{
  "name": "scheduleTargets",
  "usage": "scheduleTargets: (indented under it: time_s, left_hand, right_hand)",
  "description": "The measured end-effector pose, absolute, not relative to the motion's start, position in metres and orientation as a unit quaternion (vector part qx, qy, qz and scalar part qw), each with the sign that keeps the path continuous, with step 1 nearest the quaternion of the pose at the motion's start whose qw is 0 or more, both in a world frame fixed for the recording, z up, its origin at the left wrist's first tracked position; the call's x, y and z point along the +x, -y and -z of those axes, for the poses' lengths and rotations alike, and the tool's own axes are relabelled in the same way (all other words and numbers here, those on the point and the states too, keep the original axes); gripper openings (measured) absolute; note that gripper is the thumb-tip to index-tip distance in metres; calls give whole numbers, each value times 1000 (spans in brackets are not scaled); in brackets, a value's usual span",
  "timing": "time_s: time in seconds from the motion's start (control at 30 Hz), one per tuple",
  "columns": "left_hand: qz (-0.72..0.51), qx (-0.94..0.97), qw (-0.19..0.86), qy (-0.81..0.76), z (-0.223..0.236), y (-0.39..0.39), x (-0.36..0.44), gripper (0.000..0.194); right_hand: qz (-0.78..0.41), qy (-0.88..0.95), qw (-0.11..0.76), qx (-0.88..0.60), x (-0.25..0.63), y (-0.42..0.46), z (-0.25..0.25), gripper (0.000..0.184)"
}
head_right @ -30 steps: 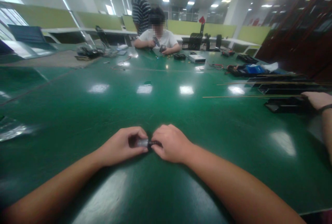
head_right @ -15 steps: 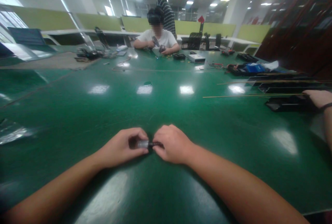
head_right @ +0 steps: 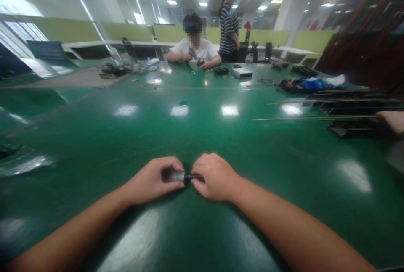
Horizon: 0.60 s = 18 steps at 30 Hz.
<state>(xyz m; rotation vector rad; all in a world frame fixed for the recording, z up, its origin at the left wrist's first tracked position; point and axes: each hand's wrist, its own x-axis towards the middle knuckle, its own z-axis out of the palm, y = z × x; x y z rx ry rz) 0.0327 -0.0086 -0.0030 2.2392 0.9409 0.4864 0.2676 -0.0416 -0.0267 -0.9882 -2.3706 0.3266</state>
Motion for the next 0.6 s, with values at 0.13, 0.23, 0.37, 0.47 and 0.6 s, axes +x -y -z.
scheduleTargets:
  time_s: [0.13,0.23,0.37,0.47,0.6]
  left_hand:
    - [-187,856,325,-356,3,8,32,20]
    - [-186,855,327,-358,2,8,32,20]
    - [-188,850,337,-358,2,9,32,19]
    - [-188,849,337,-361,2,9,32,20]
    - [-184,849,338,-363,1,9,33,20]
  right_hand:
    - [-129,878,275,-371,268,42,26,7]
    - [-134,876,276,-373,268,42,24,7]
    - [-135,875,276,-373,270,43,24,8]
    - [-136,874,281,-373,272,43,24,6]
    - [-136,873,291,-368,277,42,23,5]
